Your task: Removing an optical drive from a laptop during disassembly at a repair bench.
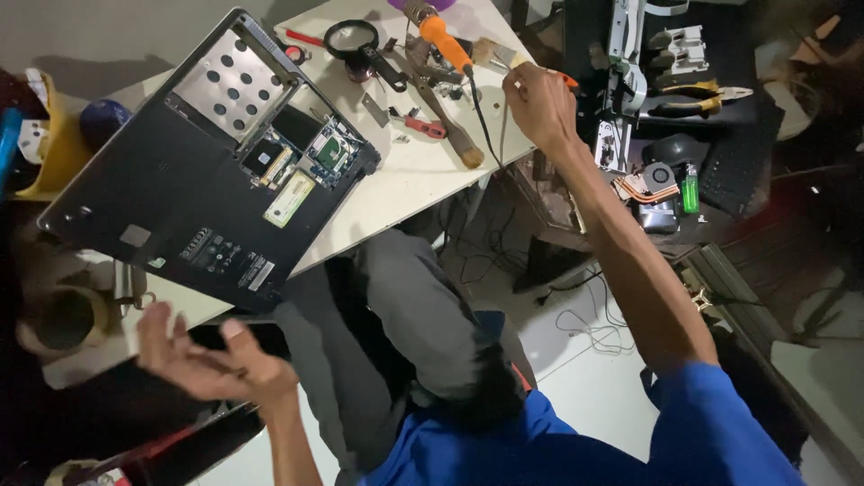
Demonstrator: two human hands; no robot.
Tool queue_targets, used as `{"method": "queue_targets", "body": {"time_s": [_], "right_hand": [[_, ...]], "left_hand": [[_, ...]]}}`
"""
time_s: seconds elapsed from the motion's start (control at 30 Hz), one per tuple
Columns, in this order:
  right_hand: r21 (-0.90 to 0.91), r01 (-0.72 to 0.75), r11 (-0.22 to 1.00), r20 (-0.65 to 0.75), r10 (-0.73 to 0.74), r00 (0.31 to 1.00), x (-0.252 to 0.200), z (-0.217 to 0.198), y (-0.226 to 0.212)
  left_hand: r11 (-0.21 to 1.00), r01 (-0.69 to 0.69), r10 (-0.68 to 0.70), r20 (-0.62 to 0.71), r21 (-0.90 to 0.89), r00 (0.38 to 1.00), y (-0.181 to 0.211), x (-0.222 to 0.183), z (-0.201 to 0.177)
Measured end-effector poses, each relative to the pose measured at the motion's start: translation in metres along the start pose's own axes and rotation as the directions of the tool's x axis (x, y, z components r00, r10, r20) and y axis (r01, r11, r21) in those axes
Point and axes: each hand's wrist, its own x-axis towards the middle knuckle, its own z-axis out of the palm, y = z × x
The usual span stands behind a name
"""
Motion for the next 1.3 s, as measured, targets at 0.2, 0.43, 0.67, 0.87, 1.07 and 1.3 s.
{"method": "queue_targets", "body": {"time_s": [0.2, 0.43, 0.67, 0.87, 1.07, 1.3], "right_hand": [[0.065, 0.097, 0.993, 0.106, -0.103, 0.989, -0.006, -0.011, -0.003], [-0.048, 0.044, 0.998, 0.216, -0.033, 0.976, -0.004, 0.019, 0.026], [-0.067, 0.089, 0.994, 0.173, -0.077, 0.982, -0.013, 0.006, 0.004], [-0.065, 0.053, 0.996, 0.164, -0.042, 0.986, -0.02, 0.004, 0.003], [-0.052, 0.068, 0.996, 0.134, -0.061, 0.989, -0.023, -0.003, -0.005], [0.463, -0.007, 0.887, -0.055, 0.037, 0.998, -0.064, -0.024, -0.046]], "left_hand": [[0.962, 0.135, -0.102, 0.146, -0.238, 0.984, 0.006, -0.034, 0.025], [0.891, 0.307, -0.076, 0.557, -0.335, 0.827, 0.024, -0.073, 0.038], [0.87, 0.39, -0.121, 0.637, -0.3, 0.761, 0.019, -0.091, 0.041], [0.862, 0.424, -0.156, 0.652, -0.277, 0.742, 0.022, -0.096, 0.043], [0.86, 0.434, -0.176, 0.642, -0.269, 0.747, 0.03, -0.09, 0.047], [0.782, 0.555, -0.227, 0.699, -0.284, 0.678, 0.045, -0.073, 0.056]]}}
